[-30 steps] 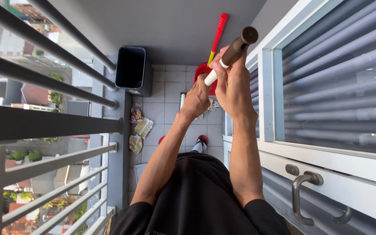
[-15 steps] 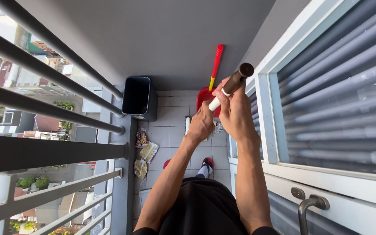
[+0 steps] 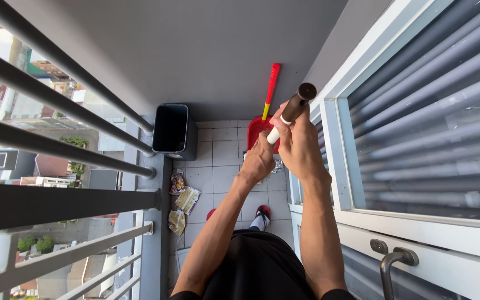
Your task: The recorder is assembling the segments of a mop handle on a balcony.
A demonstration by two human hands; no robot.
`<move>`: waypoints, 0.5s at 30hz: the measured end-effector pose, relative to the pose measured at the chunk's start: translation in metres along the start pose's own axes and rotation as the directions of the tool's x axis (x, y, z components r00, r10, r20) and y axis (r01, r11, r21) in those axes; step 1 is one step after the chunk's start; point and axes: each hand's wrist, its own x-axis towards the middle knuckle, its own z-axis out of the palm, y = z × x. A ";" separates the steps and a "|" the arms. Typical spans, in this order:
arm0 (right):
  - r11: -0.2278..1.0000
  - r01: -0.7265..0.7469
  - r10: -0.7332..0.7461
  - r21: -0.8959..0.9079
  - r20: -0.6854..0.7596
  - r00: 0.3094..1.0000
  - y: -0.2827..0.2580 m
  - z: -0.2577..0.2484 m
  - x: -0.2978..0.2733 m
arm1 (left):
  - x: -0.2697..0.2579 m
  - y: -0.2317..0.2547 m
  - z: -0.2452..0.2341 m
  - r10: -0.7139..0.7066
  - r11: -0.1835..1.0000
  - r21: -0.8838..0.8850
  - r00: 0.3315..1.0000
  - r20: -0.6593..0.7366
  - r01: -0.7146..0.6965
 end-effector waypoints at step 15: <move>0.992 0.094 -0.094 0.086 0.003 0.996 -0.019 0.035 -0.003 | -0.015 -0.010 -0.042 0.026 1.000 -0.001 1.000 -0.010 -0.027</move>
